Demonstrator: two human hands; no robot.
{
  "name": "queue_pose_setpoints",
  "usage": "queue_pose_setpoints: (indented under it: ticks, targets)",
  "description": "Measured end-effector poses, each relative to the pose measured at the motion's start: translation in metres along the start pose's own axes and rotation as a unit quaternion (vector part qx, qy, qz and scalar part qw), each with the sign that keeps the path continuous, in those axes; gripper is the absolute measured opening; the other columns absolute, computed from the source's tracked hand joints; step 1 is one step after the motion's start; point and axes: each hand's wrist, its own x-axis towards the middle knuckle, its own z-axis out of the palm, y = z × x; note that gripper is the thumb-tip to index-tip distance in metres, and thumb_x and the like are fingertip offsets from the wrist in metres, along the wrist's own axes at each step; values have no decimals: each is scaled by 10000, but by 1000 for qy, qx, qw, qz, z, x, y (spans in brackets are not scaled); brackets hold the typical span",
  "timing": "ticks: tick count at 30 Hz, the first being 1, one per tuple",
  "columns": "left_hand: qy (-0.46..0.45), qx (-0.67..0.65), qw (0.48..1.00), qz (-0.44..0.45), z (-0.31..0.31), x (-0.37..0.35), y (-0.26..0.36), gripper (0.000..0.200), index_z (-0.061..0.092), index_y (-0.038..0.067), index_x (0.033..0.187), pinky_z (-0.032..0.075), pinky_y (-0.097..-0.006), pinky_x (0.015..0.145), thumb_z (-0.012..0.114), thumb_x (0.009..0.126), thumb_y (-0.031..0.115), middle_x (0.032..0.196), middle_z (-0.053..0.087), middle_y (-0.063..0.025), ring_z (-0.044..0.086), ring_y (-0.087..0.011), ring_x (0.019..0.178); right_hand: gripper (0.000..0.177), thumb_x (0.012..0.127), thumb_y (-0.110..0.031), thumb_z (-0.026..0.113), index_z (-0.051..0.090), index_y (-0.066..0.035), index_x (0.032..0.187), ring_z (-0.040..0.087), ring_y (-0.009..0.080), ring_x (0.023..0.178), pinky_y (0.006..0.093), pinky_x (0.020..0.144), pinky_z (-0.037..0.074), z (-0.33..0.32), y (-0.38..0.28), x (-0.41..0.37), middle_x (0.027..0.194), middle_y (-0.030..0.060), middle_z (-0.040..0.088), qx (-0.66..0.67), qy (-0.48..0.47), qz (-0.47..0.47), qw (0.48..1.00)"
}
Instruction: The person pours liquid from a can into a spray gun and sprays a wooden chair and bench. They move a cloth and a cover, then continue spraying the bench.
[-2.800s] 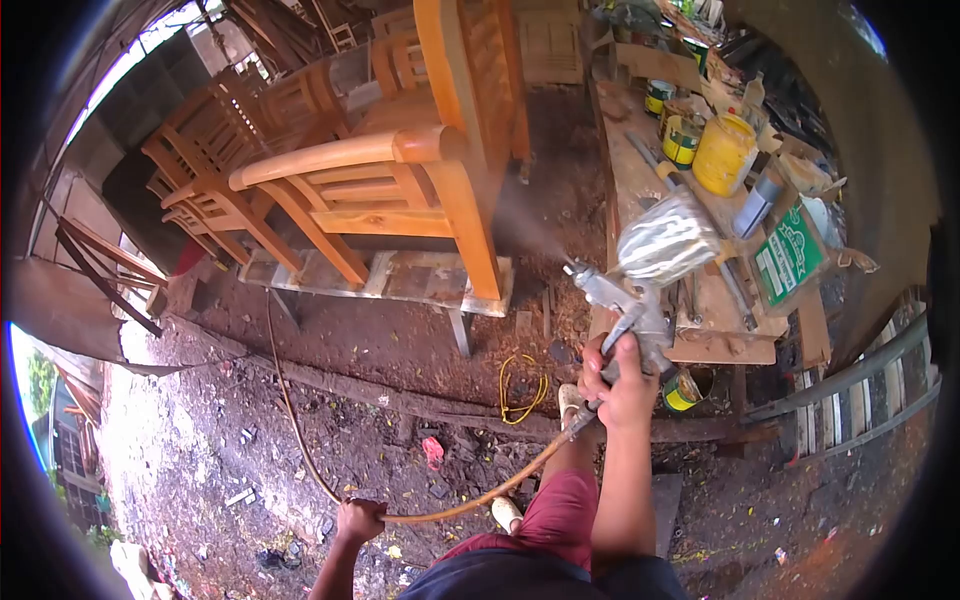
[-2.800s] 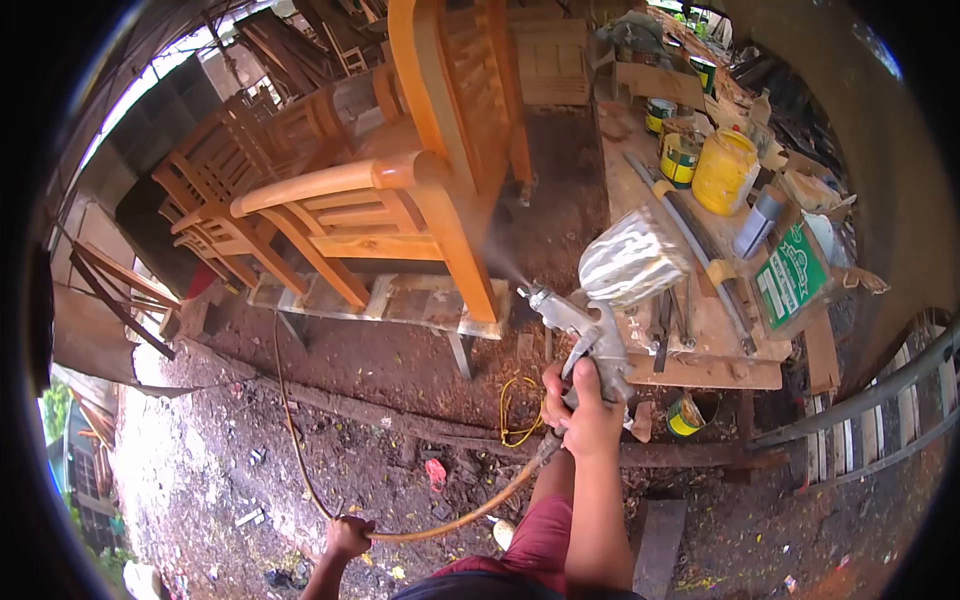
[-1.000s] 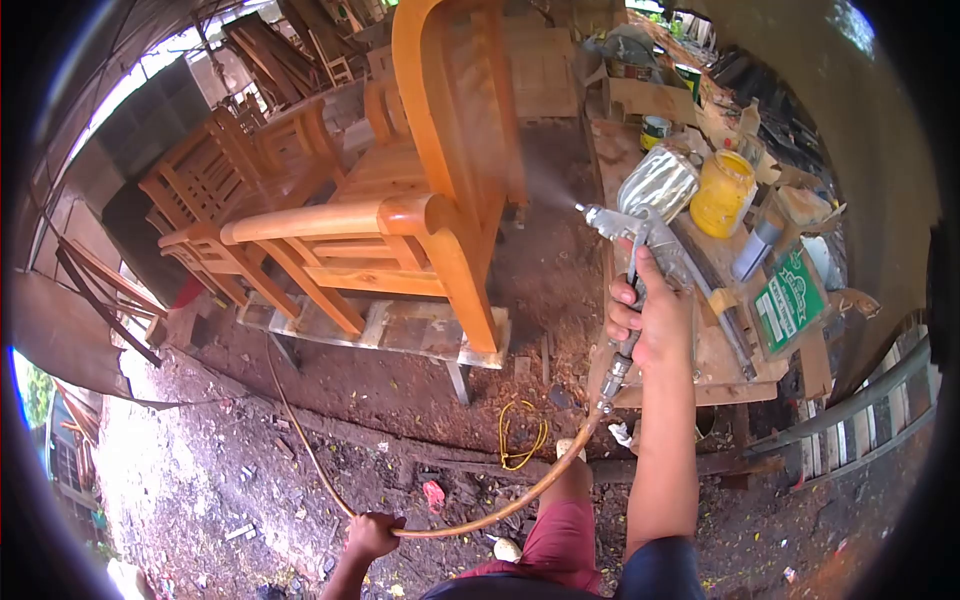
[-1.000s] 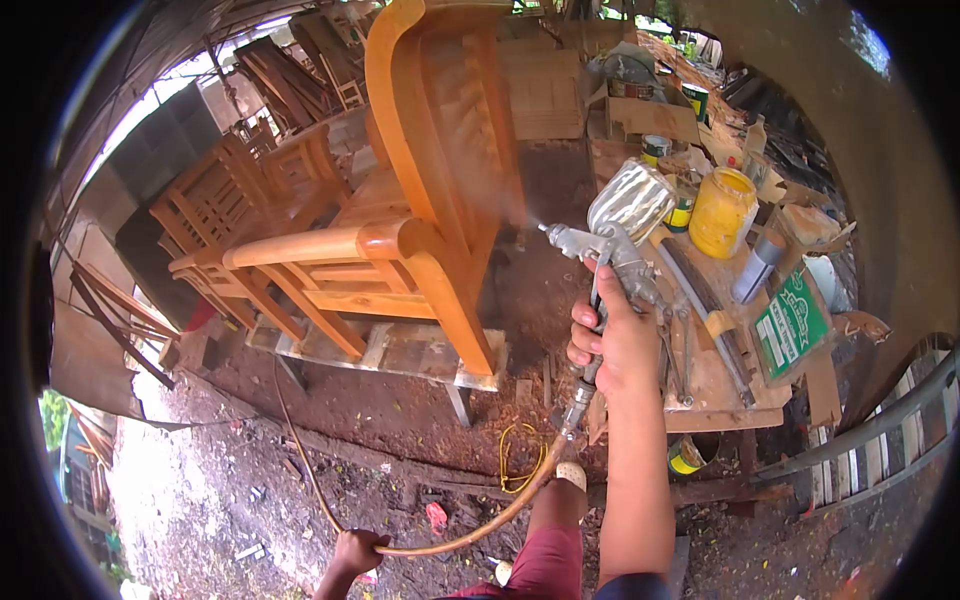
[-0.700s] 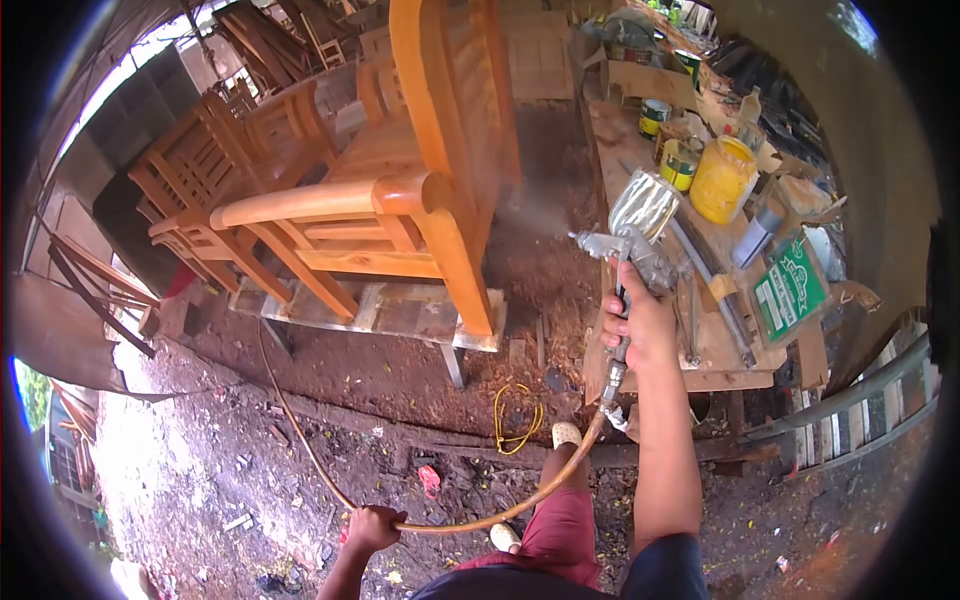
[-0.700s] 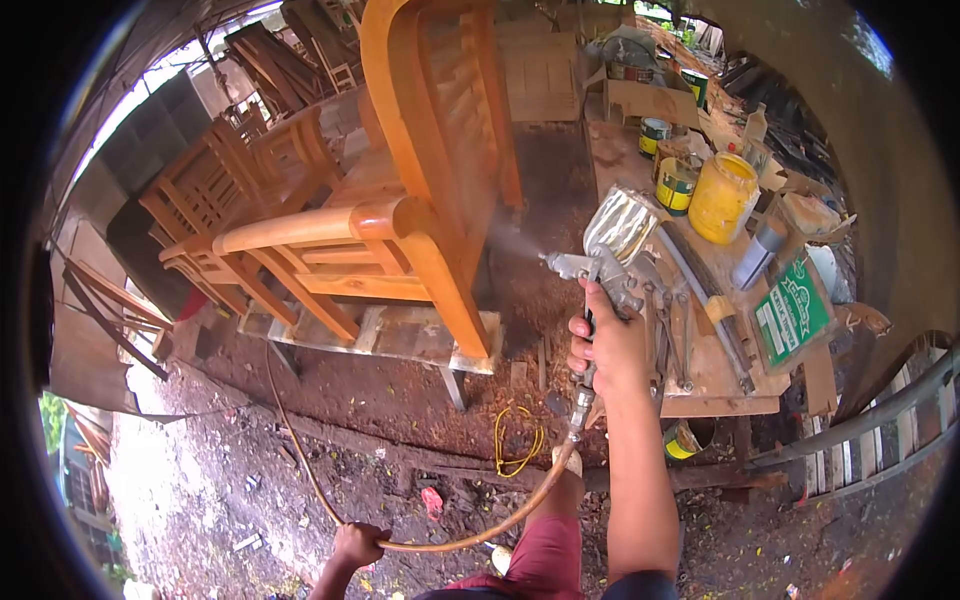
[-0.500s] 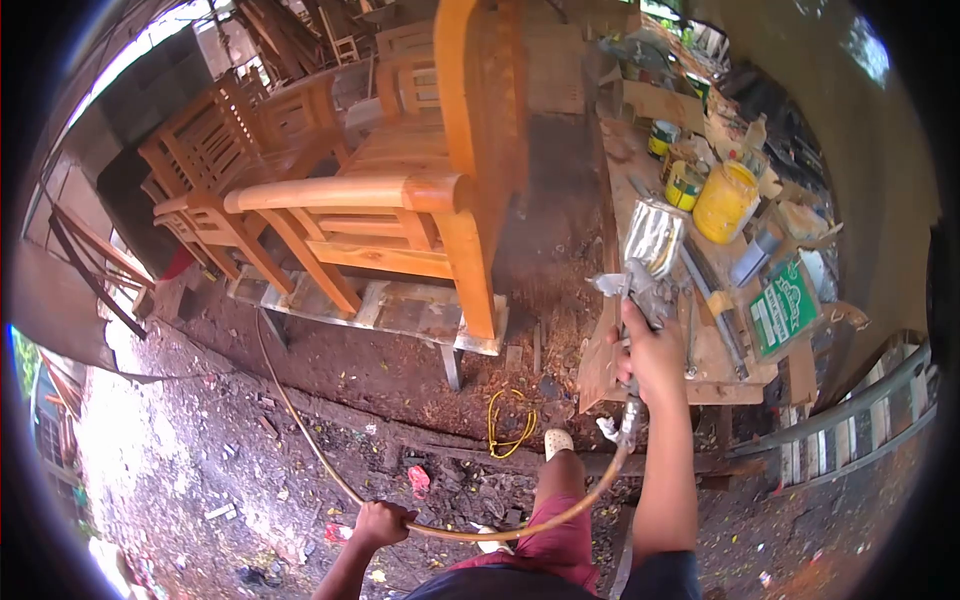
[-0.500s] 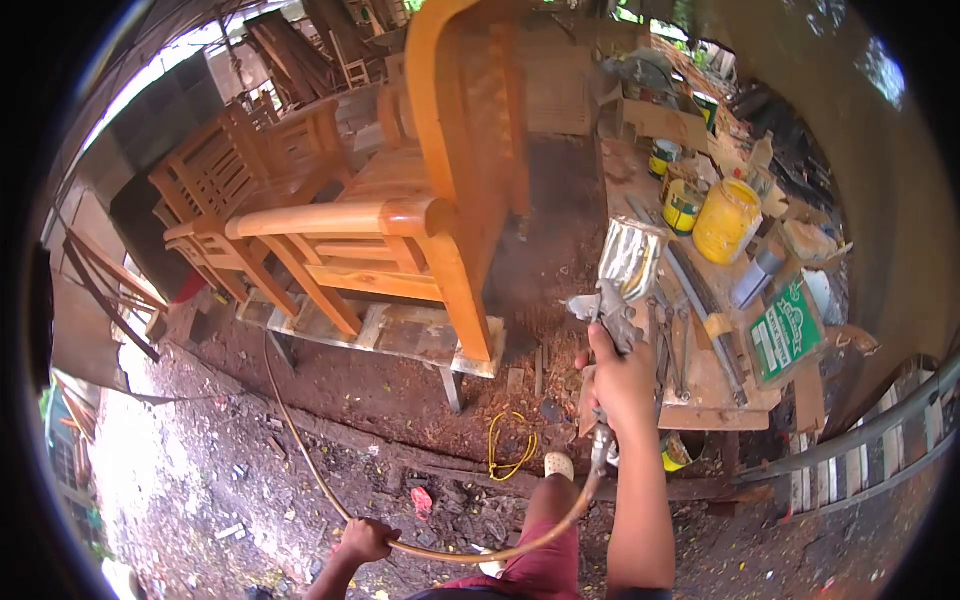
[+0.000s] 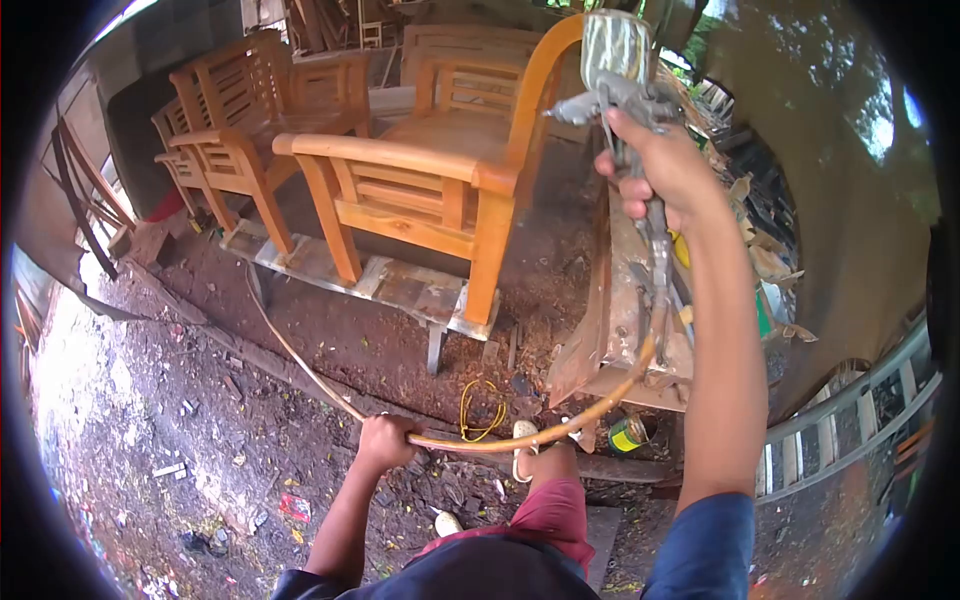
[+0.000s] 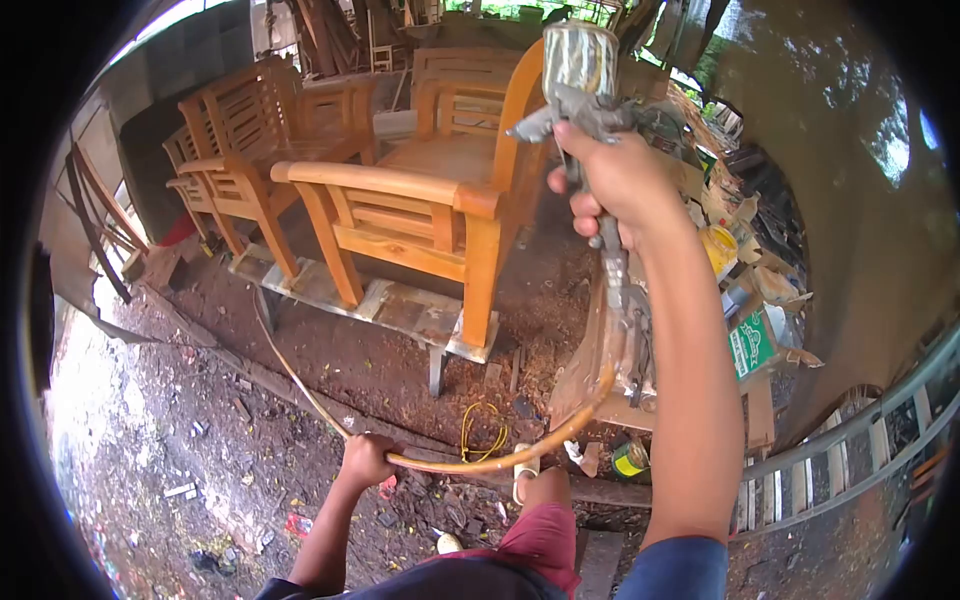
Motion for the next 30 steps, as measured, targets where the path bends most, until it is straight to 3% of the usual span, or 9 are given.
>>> queue_pose_setpoints:
  ticks: [5,11,14,18,23,25,27,30]
  targets:
    - [34,-20,999,-12,-18,-18,5,214,667,114,649,495,-426,560,652,787,276,664,646,-102,628,-318,607,238,928,-272,544,497,-66,1037,322,59,387,273,338,302,6,6,5,638,24,480,-32,15,55,998]
    - [26,-8,999,25,-22,-21,1,254,652,104,630,482,-433,538,643,795,296,614,621,-118,615,-326,574,276,934,-244,526,486,-47,1124,324,88,362,271,326,309,-24,44,-20,651,68,537,-152,128,77,977]
    - [2,9,1000,-5,-18,-34,-6,186,684,140,674,492,-430,543,656,759,303,620,625,-113,618,-318,575,296,942,-257,526,483,-56,1155,337,91,373,251,331,306,-41,70,-36,699,95,575,-52,193,30,979]
    - [6,3,999,-44,0,-65,-26,110,717,194,741,507,-424,558,674,695,284,640,639,-100,626,-308,579,309,958,-334,513,496,-94,1151,343,75,409,228,358,295,-53,112,-57,785,75,582,198,212,-87,953]
    - [-61,40,993,-89,0,-95,-44,205,744,206,821,511,-415,571,640,648,169,670,651,-110,633,-312,608,289,960,-374,501,522,-133,1117,317,58,403,220,360,275,-45,185,-59,655,-2,454,253,219,37,942]
    - [-101,53,989,-92,-5,-103,-42,167,742,223,813,515,-408,582,646,677,205,679,659,-90,639,-294,614,288,958,-379,503,525,-133,1107,316,57,398,224,352,277,-44,227,-57,624,-16,429,246,198,93,944]
    - [-126,53,985,-105,-1,-114,-44,111,734,210,767,517,-406,593,650,703,243,683,663,-85,647,-283,629,192,952,-306,533,515,-114,960,340,74,375,254,335,279,-37,257,-63,595,-7,463,231,208,127,942]
    - [-192,79,971,-115,9,-129,-49,146,733,218,790,517,-404,618,641,678,237,680,660,-86,651,-287,662,172,940,-239,553,508,-76,972,367,87,349,267,302,274,-21,276,-77,610,33,515,137,246,170,945]
